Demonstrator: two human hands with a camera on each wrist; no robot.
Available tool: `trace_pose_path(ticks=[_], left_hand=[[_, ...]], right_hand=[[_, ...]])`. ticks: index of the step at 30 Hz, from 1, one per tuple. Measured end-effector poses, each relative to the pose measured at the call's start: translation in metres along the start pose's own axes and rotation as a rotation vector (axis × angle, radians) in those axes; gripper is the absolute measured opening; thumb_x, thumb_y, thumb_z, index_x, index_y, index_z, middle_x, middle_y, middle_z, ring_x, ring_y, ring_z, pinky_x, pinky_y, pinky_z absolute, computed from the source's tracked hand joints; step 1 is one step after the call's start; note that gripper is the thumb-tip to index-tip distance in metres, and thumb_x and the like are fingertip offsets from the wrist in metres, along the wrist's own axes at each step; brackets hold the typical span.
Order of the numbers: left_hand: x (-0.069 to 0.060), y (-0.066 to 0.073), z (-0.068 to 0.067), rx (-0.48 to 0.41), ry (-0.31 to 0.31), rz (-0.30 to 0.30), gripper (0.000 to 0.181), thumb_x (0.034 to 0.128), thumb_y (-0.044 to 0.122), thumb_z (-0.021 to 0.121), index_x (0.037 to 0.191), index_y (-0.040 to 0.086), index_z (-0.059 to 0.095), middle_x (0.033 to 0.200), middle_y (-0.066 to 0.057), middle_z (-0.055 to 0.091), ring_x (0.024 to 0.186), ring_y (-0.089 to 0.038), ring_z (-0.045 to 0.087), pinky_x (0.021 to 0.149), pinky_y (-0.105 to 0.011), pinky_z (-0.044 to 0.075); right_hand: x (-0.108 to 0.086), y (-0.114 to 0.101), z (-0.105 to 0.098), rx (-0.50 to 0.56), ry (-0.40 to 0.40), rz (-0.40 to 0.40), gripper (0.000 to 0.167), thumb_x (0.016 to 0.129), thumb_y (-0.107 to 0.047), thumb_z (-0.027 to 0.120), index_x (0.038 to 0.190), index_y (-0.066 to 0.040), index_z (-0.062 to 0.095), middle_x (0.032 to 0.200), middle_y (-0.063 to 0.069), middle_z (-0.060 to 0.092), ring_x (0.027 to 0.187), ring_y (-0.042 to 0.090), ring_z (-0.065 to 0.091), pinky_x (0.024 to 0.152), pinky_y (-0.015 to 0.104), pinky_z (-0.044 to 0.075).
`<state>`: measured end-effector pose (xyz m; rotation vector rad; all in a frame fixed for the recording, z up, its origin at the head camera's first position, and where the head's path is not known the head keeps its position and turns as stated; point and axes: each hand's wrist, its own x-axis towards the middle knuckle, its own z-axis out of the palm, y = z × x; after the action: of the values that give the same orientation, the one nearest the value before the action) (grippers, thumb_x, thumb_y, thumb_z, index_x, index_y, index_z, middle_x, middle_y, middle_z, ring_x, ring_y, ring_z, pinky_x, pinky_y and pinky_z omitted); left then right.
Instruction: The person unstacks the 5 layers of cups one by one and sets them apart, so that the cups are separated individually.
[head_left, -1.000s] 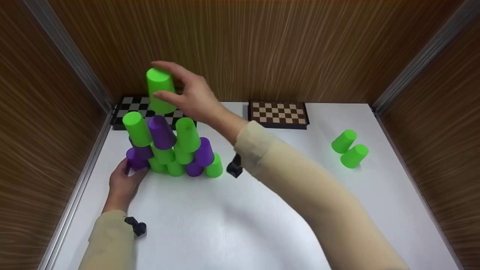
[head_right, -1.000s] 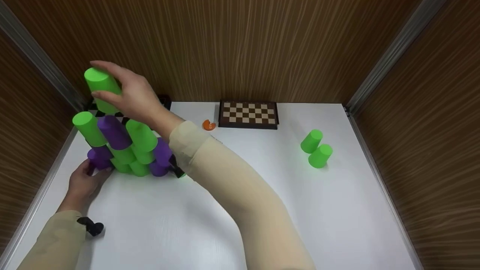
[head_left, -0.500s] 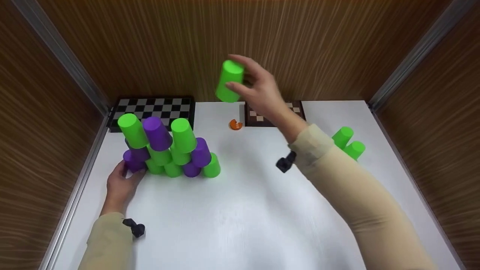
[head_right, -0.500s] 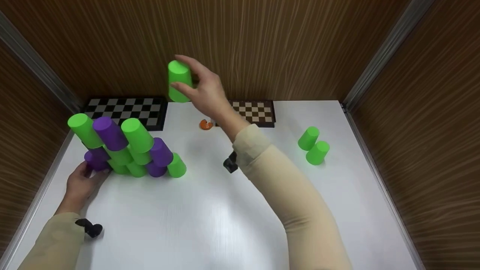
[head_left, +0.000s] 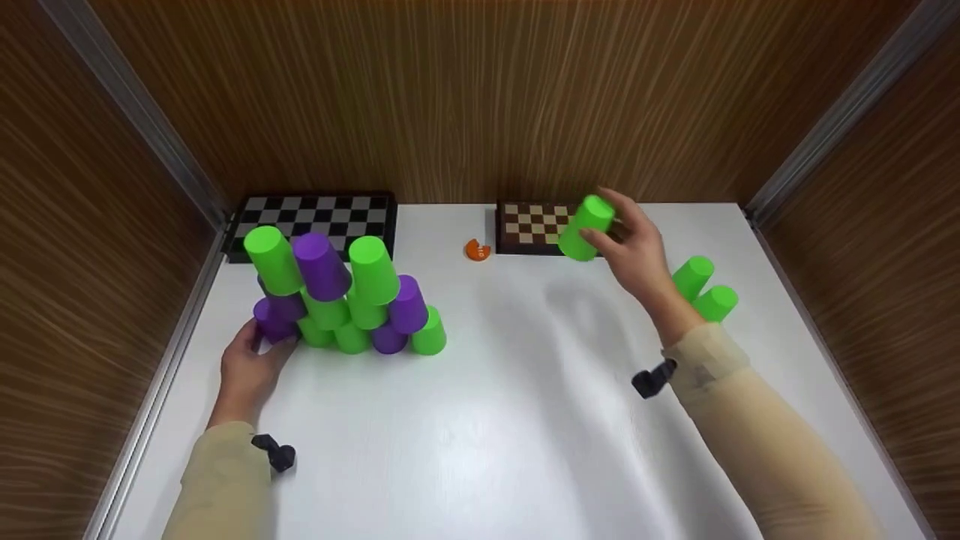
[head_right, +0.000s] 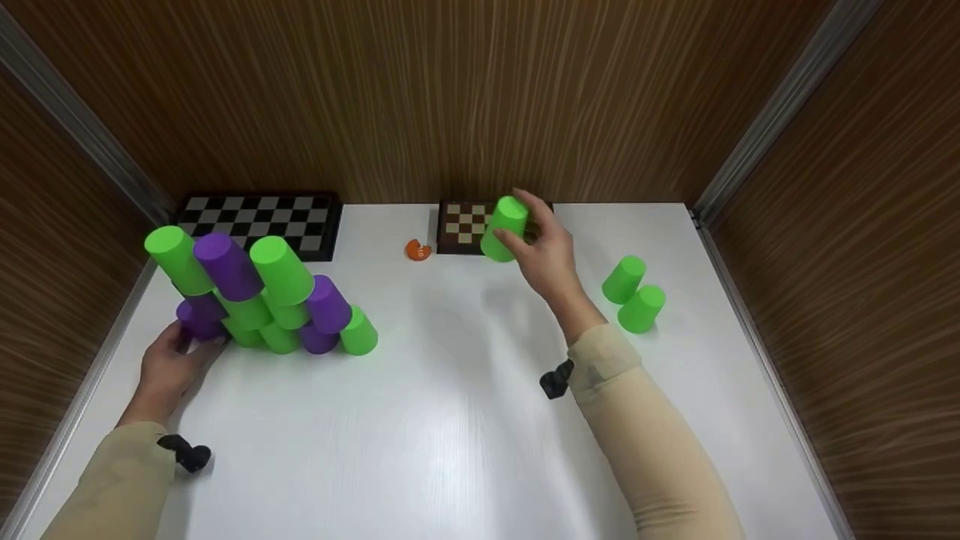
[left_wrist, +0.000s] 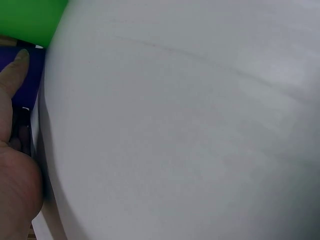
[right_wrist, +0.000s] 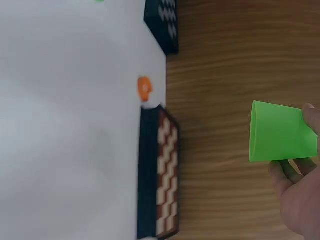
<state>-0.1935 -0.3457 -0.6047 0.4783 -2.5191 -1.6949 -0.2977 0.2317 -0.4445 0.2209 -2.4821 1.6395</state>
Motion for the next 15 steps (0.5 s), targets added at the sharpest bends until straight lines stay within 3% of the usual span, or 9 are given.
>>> trace_pose_path(ticks=[10,15], left_hand=[[0.001,0.001,-0.001,0.015,-0.008,-0.021,0.088,0.0957,0.037,0.082,0.167,0.013,0.036,0.171,-0.014,0.031,0.159,-0.031,0.025,0.131,-0.043,0.022],[0.000,0.001,-0.001,0.018,-0.011,-0.033,0.089,0.0957,0.039,0.081,0.167,0.015,0.035,0.172,-0.013,0.030,0.160,-0.030,0.024,0.131,-0.043,0.022]], right_hand=[[-0.045,0.068,-0.053,-0.019,0.095,0.162,0.075,0.102,-0.020,0.076,0.166,-0.019,0.038,0.161,0.014,0.048,0.144,0.034,0.051,0.120,0.047,0.045],[-0.068,0.087,-0.076,-0.052,0.155,0.173,0.074,0.101,-0.019,0.077,0.164,-0.012,0.039,0.155,0.018,0.052,0.140,0.035,0.055,0.112,0.027,0.050]])
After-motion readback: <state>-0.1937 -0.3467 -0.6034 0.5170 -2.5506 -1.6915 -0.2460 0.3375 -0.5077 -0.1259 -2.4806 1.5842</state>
